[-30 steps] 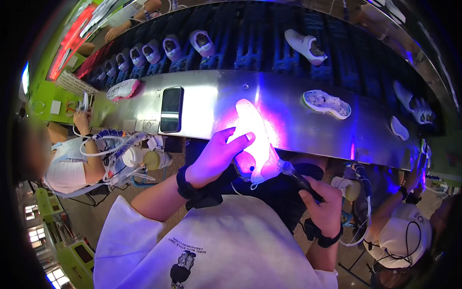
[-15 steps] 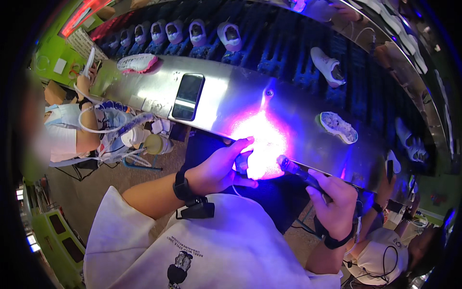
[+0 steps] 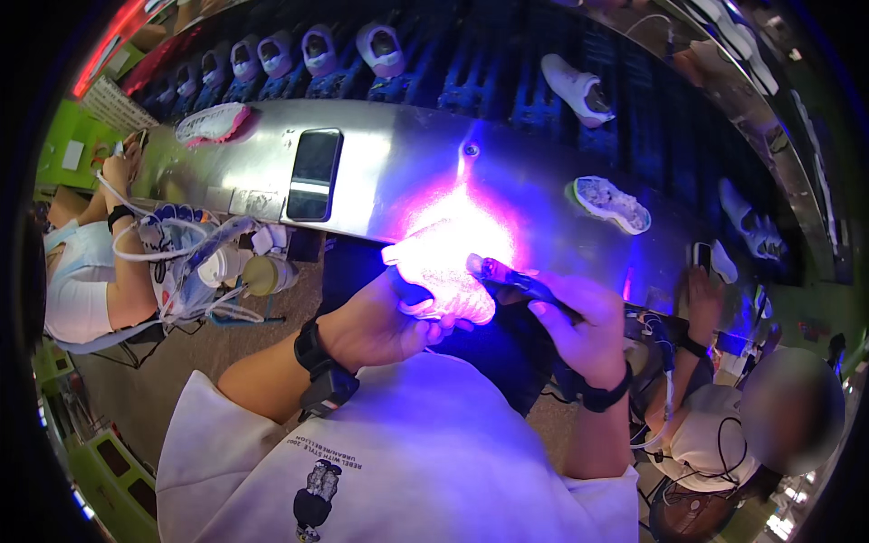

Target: The recorder uses a brush to apply glue to the edges of shoe uppers on a manufacturing conveyor line.

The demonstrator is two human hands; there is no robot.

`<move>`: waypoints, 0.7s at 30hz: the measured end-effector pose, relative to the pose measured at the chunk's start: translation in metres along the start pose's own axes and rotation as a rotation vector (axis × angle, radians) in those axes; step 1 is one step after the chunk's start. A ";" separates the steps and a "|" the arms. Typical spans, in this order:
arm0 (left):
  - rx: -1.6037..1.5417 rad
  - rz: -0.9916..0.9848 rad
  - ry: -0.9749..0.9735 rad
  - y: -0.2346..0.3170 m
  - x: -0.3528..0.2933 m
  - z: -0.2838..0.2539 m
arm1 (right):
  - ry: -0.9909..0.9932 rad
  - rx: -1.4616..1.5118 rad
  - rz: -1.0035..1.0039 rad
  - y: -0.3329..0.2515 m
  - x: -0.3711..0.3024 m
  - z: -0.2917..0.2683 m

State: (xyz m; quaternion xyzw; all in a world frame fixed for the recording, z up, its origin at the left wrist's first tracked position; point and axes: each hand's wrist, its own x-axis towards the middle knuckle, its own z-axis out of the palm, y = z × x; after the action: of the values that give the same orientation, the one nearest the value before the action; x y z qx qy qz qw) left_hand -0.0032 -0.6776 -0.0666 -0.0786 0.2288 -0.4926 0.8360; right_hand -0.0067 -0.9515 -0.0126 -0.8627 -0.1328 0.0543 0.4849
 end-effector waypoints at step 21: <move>1.464 0.646 0.269 -0.004 0.050 0.061 | 0.198 0.247 0.179 0.053 -0.044 -0.004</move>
State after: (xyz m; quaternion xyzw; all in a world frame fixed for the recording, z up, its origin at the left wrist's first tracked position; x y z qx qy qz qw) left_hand 0.0430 -0.7285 -0.0265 0.6179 -0.0416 -0.2572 0.7418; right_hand -0.0387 -0.9935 -0.0567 -0.8062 0.0004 0.0278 0.5909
